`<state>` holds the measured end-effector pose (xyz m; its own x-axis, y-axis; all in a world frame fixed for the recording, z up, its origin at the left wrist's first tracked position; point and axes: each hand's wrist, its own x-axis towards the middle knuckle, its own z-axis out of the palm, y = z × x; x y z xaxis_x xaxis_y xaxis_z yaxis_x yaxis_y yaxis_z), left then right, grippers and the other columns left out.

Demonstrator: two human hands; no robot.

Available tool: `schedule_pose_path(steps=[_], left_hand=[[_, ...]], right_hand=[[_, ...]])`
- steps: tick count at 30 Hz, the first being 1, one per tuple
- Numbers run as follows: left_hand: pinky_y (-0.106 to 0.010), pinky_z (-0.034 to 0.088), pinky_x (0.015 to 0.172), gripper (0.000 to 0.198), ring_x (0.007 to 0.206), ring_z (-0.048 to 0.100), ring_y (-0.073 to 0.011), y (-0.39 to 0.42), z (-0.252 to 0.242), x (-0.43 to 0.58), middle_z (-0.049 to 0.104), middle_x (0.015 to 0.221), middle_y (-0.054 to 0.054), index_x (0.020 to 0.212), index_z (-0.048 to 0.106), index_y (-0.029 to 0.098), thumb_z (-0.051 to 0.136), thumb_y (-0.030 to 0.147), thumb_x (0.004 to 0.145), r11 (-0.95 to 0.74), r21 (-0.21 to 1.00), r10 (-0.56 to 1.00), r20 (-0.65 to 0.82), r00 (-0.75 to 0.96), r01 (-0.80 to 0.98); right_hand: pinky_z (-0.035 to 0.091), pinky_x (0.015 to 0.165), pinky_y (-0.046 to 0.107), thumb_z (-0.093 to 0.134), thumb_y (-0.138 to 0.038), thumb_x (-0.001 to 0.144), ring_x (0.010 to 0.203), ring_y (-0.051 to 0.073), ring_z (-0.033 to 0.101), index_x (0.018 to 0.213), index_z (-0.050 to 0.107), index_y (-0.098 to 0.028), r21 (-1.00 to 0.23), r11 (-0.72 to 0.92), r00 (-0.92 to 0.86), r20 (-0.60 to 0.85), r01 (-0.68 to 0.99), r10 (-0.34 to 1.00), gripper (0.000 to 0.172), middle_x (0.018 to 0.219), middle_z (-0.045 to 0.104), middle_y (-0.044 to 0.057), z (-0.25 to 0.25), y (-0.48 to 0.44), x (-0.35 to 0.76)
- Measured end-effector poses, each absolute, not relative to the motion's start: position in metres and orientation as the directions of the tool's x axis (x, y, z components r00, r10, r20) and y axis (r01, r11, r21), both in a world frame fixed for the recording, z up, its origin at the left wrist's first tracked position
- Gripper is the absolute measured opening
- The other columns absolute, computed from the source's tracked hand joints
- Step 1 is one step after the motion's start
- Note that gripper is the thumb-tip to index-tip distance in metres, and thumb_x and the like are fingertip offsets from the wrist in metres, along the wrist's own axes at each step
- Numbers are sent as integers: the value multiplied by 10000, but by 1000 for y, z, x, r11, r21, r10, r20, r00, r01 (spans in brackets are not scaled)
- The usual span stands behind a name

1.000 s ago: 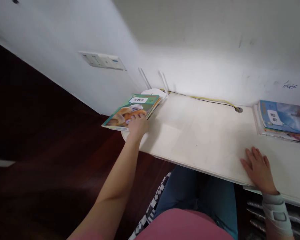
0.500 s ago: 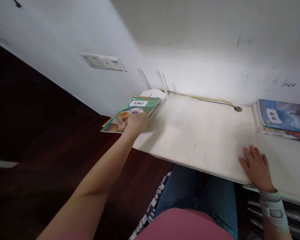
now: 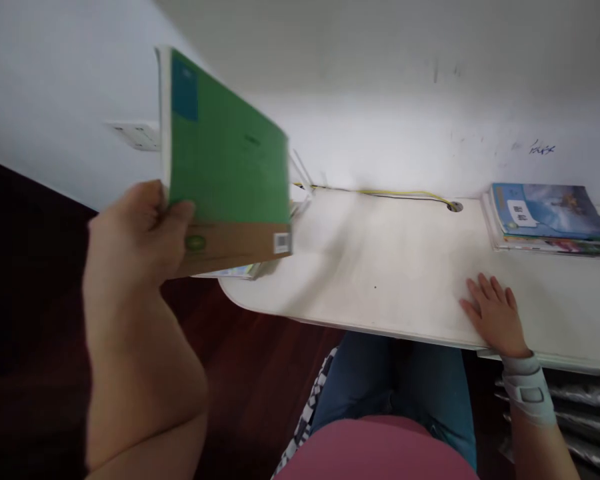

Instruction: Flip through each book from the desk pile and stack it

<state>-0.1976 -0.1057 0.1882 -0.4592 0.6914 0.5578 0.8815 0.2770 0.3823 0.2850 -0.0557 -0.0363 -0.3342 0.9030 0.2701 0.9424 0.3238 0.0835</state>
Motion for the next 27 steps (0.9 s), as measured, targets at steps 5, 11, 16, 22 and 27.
schedule_pose_path(steps=[5, 11, 16, 22, 27], left_hand=[[-283, 498, 760, 412, 811, 609, -134, -72, 135, -135, 657, 887, -22, 1117, 572, 192, 609, 437, 789, -357, 883, 861, 437, -258, 304], [-270, 514, 661, 465, 720, 653, -147, -63, 60, -46, 696, 840, -34, 1111, 569, 202, 605, 484, 743, -22, 987, 999, 16, -40, -158], [-280, 512, 762, 451, 825, 659, -154, -62, 15, -36, 699, 926, -45, 1135, 571, 181, 592, 415, 750, 94, 975, 994, -105, -44, -201], [-351, 401, 1024, 397, 1135, 575, -198, -59, -2, -68, 677, 1131, -38, 1149, 627, 204, 535, 362, 796, 6, 995, 991, 7, -134, 100], [-416, 250, 1149, 462, 1354, 403, -236, -60, -8, -102, 583, 1340, -51, 1185, 637, 193, 546, 373, 769, 27, 976, 974, 24, -227, 217]], right_hand=[[373, 1026, 545, 355, -451, 943, 1318, 324, 423, 1358, 493, -210, 96, 318, -332, 263, 943, 906, 499, 1433, 484, 126, -33, -56, 283], [370, 1031, 542, 339, -473, 951, 1331, 324, 405, 1356, 497, -211, 89, 321, -333, 249, 943, 910, 508, 1441, 474, 125, -28, -57, 281], [364, 1039, 543, 346, -461, 947, 1329, 323, 407, 1356, 501, -210, 85, 313, -324, 235, 946, 916, 504, 1443, 471, 129, -28, -57, 282], [378, 1026, 541, 338, -470, 949, 1320, 325, 417, 1360, 495, -204, 95, 322, -336, 242, 942, 910, 513, 1438, 475, 134, -27, -57, 283], [374, 1028, 527, 335, -473, 954, 1321, 322, 418, 1359, 493, -196, 120, 324, -344, 241, 938, 908, 516, 1435, 479, 133, -27, -57, 283]])
